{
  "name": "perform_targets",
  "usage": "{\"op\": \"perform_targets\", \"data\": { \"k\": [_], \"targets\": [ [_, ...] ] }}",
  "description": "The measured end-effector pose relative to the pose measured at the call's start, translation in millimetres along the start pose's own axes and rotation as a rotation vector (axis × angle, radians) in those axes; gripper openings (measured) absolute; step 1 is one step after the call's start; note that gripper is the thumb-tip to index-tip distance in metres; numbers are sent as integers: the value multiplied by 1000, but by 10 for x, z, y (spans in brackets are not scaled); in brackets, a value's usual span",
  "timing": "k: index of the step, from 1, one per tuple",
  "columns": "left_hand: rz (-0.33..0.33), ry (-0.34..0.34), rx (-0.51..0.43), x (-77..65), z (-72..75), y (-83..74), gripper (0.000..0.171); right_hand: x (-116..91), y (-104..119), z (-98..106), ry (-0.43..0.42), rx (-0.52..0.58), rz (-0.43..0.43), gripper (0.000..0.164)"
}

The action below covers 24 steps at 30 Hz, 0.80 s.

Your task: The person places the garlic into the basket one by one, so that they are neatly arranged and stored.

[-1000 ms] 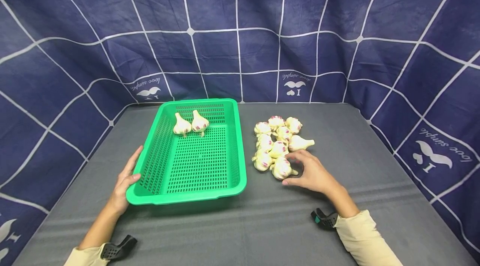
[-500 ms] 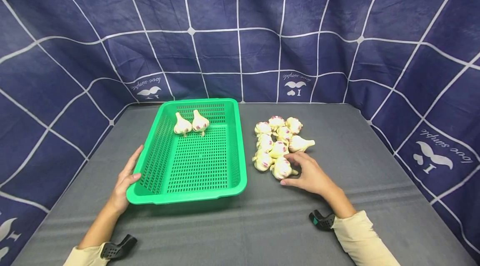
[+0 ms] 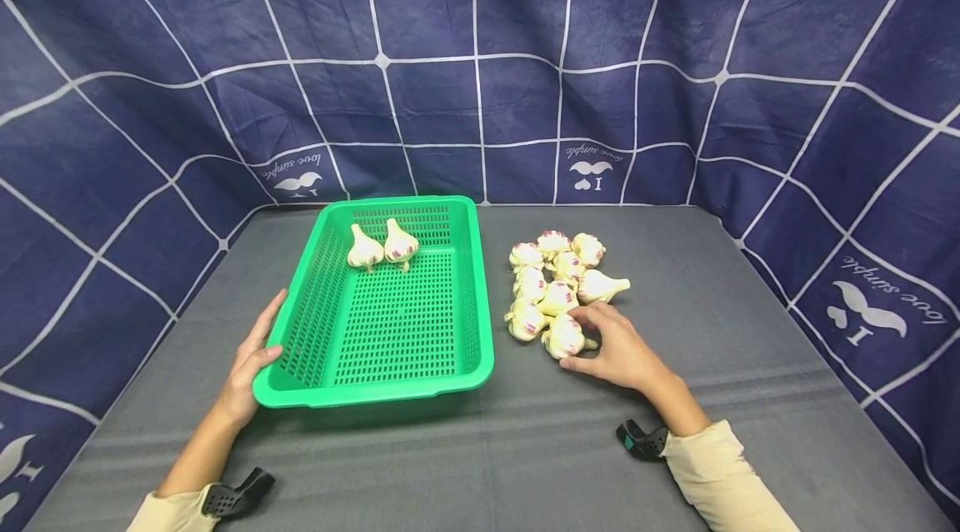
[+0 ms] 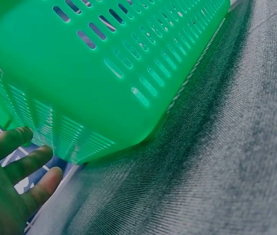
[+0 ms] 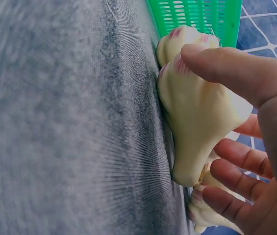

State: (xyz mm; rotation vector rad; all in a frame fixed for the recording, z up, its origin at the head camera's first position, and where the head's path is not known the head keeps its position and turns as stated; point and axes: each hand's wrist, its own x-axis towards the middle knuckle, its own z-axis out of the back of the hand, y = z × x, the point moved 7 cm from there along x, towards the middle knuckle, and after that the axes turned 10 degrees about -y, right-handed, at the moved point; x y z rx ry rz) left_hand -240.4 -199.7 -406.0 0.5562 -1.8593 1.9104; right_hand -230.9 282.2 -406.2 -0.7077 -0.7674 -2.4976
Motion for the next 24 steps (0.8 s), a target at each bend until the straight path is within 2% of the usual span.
{"op": "perform_targets", "data": {
  "k": [7, 16, 24],
  "targets": [
    [9, 5, 0, 1, -10, 4, 69, 13, 68, 57, -32, -5, 20, 66],
    [14, 5, -3, 4, -5, 9, 70, 17, 95, 100, -21, -5, 3, 71],
    [6, 3, -6, 9, -7, -2, 70, 33, 132, 136, -51, 48, 65, 72]
  ]
}}
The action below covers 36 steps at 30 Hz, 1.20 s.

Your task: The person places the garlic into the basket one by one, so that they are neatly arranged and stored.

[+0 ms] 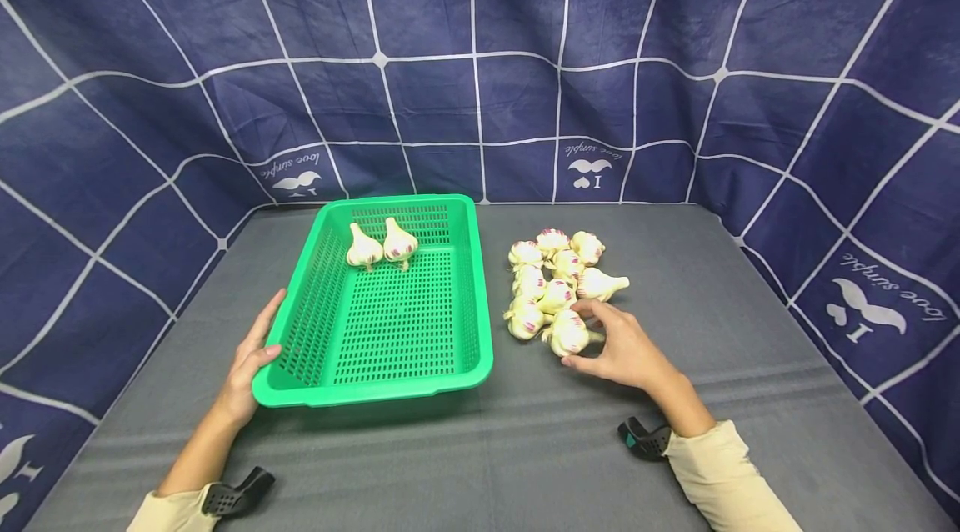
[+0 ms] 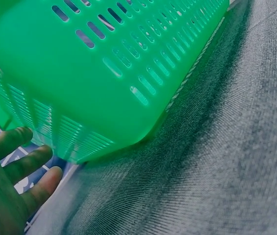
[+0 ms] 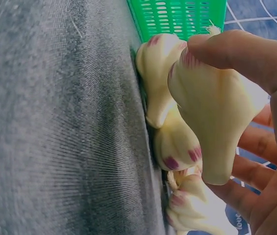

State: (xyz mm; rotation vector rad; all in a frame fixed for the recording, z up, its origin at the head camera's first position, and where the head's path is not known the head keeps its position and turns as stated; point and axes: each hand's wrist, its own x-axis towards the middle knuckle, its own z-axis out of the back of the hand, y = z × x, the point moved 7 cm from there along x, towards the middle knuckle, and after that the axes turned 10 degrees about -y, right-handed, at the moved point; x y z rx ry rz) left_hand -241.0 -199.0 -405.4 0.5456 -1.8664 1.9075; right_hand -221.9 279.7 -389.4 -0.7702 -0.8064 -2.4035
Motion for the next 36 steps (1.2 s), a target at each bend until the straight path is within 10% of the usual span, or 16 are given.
{"op": "perform_targets", "data": {
  "k": [36],
  "targets": [
    [18, -6, 26, 0, 6, 14, 70, 90, 99, 123, -39, 70, 84, 71]
  ]
}}
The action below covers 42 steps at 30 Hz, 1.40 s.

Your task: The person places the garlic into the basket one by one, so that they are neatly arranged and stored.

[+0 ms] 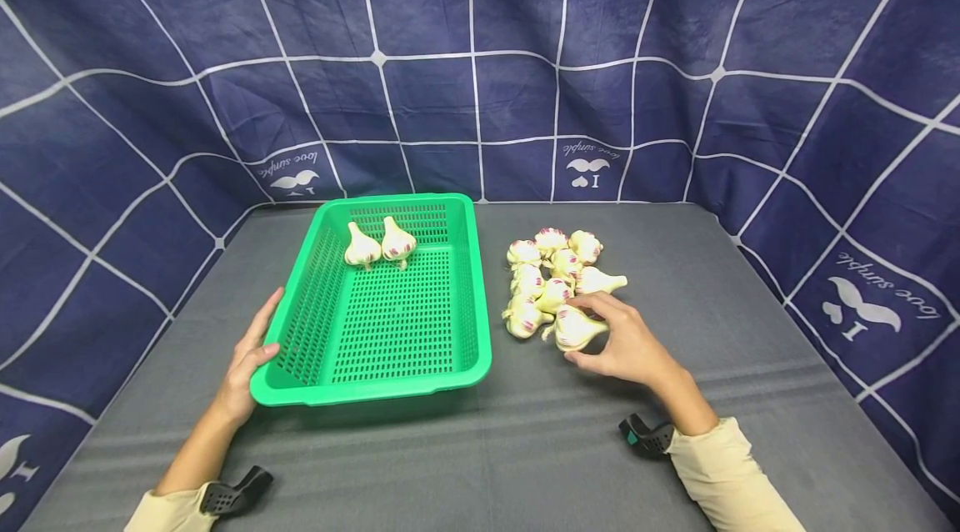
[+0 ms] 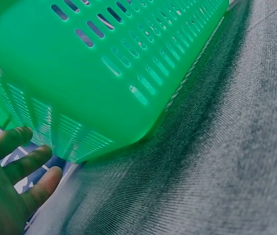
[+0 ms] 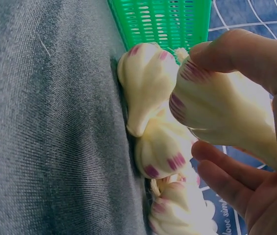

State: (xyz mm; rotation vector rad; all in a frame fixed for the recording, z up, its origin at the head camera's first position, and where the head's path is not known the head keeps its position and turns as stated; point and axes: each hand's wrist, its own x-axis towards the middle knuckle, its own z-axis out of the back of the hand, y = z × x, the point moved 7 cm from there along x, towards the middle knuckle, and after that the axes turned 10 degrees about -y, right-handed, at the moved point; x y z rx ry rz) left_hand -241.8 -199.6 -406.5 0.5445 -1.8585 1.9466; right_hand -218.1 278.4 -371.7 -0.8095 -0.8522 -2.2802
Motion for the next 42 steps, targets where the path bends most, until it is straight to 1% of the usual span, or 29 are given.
{"op": "perform_targets", "data": {
  "k": [6, 13, 16, 23, 27, 32, 35, 42],
  "targets": [
    [11, 6, -16, -1, -7, 4, 70, 5, -13, -8, 4, -4, -1, 70],
    [-13, 8, -23, -1, -2, -2, 70, 45, -25, -22, 21, 11, 1, 69],
    [-9, 7, -24, 0, 3, -1, 69, 72, -13, -27, 21, 15, 12, 70],
    [15, 15, -41, 0, -5, -3, 69, 162, 40, -38, -1, 38, 33, 69],
    [8, 12, -31, 2, -2, -1, 70, 221, 60, -39, -8, 34, 41, 70],
    [1, 12, -43, 9, -3, -2, 70, 277, 70, -32, -23, 27, 39, 73],
    [3, 15, -48, 11, -7, -6, 69, 303, 80, -27, -36, 26, 43, 70],
    [8, 10, -19, 6, -7, -3, 69, 375, 96, -45, -43, 24, 34, 67]
  ]
}}
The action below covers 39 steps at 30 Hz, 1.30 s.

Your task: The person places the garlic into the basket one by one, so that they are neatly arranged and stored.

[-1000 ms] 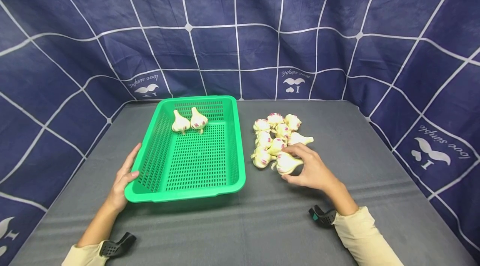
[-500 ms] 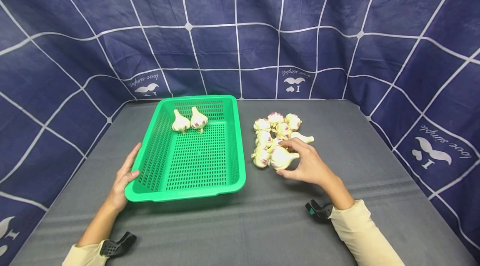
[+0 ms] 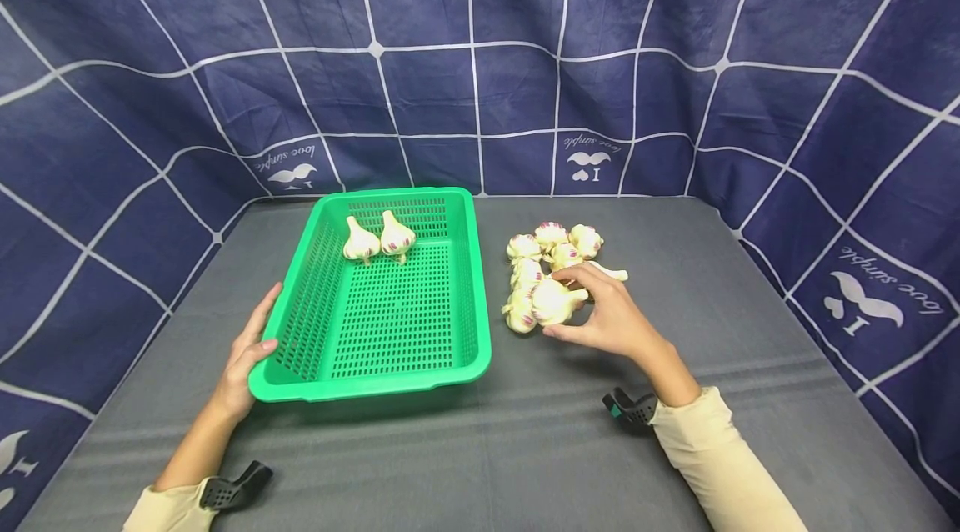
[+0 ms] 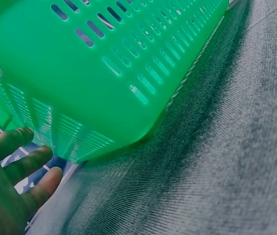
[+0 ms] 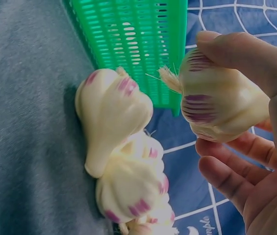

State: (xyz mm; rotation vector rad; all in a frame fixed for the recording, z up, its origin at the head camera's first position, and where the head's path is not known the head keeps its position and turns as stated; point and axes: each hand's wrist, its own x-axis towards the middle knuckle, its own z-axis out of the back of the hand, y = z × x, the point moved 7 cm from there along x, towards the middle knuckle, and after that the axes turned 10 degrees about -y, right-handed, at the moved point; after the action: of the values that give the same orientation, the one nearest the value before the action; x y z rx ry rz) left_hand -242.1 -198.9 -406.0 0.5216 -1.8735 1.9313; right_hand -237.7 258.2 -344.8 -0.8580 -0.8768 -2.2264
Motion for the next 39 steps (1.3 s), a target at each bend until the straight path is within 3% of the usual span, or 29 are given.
{"op": "perform_targets", "data": {
  "k": [14, 28, 39],
  "targets": [
    [-4, 4, -6, 15, -2, -5, 69, 177, 42, -26, 18, 15, -66, 62],
    [7, -4, -12, 6, 8, 6, 70, 390, 74, -92, -2, 22, -71, 54],
    [2, -4, 0, 4, 9, -3, 69, 560, 142, -178, -33, 48, -23, 53]
  ]
}}
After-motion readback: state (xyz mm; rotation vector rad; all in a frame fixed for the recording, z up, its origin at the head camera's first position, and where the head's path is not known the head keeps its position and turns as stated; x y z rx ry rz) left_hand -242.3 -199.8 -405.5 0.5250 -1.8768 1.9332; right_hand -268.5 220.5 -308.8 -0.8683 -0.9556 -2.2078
